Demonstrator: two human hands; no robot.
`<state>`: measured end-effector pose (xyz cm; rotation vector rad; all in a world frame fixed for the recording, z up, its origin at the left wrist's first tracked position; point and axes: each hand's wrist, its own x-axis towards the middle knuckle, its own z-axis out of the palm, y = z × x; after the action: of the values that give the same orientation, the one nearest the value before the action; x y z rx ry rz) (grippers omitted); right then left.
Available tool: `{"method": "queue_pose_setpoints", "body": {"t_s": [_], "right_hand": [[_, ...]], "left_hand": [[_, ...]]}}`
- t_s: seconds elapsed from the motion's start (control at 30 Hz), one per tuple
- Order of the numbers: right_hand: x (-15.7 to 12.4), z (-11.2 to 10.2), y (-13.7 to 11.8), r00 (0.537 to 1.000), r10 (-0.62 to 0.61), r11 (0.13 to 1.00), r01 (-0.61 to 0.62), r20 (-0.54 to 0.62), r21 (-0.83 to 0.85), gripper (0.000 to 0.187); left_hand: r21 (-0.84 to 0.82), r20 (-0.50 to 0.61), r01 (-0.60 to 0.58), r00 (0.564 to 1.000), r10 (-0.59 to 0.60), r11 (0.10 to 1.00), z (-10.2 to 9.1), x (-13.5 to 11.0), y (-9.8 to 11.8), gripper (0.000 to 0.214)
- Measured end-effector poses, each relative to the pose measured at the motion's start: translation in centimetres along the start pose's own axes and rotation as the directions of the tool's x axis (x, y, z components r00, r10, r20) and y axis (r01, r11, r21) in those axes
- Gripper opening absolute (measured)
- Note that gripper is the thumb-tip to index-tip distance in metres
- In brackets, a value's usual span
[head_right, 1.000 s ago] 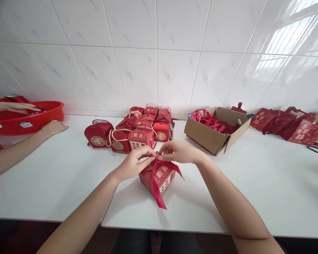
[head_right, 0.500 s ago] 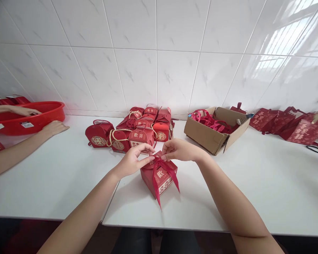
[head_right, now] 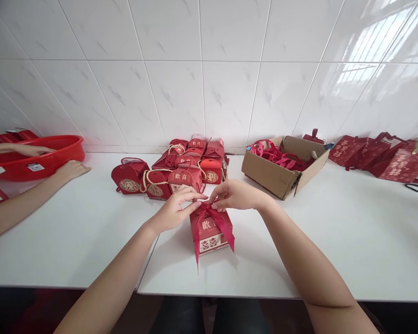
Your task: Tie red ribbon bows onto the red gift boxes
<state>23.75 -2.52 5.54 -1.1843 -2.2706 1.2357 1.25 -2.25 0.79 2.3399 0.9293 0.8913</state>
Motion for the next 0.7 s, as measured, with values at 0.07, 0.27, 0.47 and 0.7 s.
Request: {"method": "queue_pose_setpoints", "body": {"t_s": [0.07,0.27,0.47,0.7], "right_hand": [[0.0,0.0,0.0,0.999,0.024,0.999,-0.025,-0.03,-0.029,0.024],[-0.3,0.0,-0.3,0.994,0.066,0.994,-0.072,-0.086,-0.079,0.024],[-0.6,0.4,0.0,0.971,0.172,0.981,-0.184,-0.164,-0.056,0.034],[-1.0,2.4,1.5,0.976,0.0,0.964,0.059,-0.219,0.259,0.031]], "left_hand": [[0.046,0.013,-0.019,1.0,0.019,0.999,0.1,0.0,0.1,0.022],[-0.008,0.006,-0.06,0.998,0.06,0.998,0.5,-0.1,0.2,0.009],[-0.108,-0.005,-0.012,1.0,0.012,0.994,0.6,0.3,0.1,0.008],[-0.128,0.089,-0.028,0.995,0.04,0.991,1.1,0.3,-0.4,0.013]]}}
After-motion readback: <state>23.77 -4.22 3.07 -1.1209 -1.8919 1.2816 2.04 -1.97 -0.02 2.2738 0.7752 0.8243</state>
